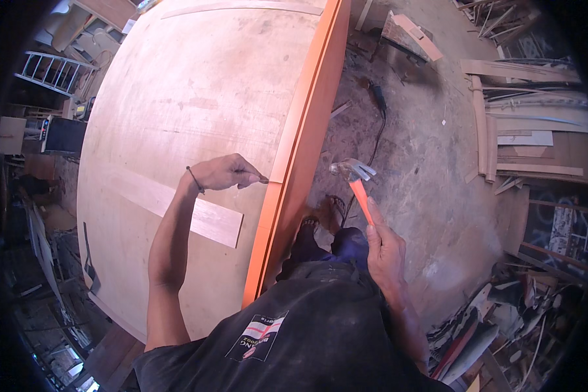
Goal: The person applies an orange edge band to the side of a large wooden panel, hammering it into place and then trimming the excess material using a utility knife.
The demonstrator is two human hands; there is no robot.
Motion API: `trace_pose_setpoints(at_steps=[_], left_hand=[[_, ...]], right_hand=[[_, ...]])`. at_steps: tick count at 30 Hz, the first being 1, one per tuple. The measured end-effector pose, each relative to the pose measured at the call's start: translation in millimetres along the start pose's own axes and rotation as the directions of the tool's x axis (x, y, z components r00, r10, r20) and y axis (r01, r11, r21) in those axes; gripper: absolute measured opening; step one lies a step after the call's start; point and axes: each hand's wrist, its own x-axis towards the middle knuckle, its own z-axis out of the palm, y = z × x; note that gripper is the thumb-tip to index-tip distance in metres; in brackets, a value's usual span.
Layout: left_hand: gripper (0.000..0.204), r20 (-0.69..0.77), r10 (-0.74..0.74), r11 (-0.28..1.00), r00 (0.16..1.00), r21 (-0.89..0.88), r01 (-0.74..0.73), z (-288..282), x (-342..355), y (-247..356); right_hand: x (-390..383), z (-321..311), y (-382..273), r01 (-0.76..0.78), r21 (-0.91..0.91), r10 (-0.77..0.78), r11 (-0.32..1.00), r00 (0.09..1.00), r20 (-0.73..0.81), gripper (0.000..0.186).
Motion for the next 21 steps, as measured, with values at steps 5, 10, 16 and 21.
trace_pose_setpoints(at_steps=[5,10,16,21], left_hand=[[0.040,0.028,-0.021,1.000,0.999,0.022,0.021,-1.4,0.8,1.1],[0.043,-0.001,-0.002,1.000,1.000,0.019,0.002,0.1,-1.5,1.5],[0.039,-0.011,-0.006,1.000,1.000,0.024,0.006,2.9,-1.2,0.2],[0.039,-0.027,-0.014,1.000,1.000,0.012,0.014,3.8,-2.5,-1.6]], right_hand=[[0.5,-2.3,-3.9,-0.052,-0.009,0.052,0.999,0.998,0.029,0.048],[1.2,0.3,-7.1,-0.002,0.012,0.002,1.000,1.000,0.020,0.046],[7.0,9.3,-9.9,0.111,0.024,-0.112,0.994,0.993,0.041,0.046],[18.7,19.3,-35.9,0.187,-0.059,-0.182,0.981,0.980,0.085,0.050]])
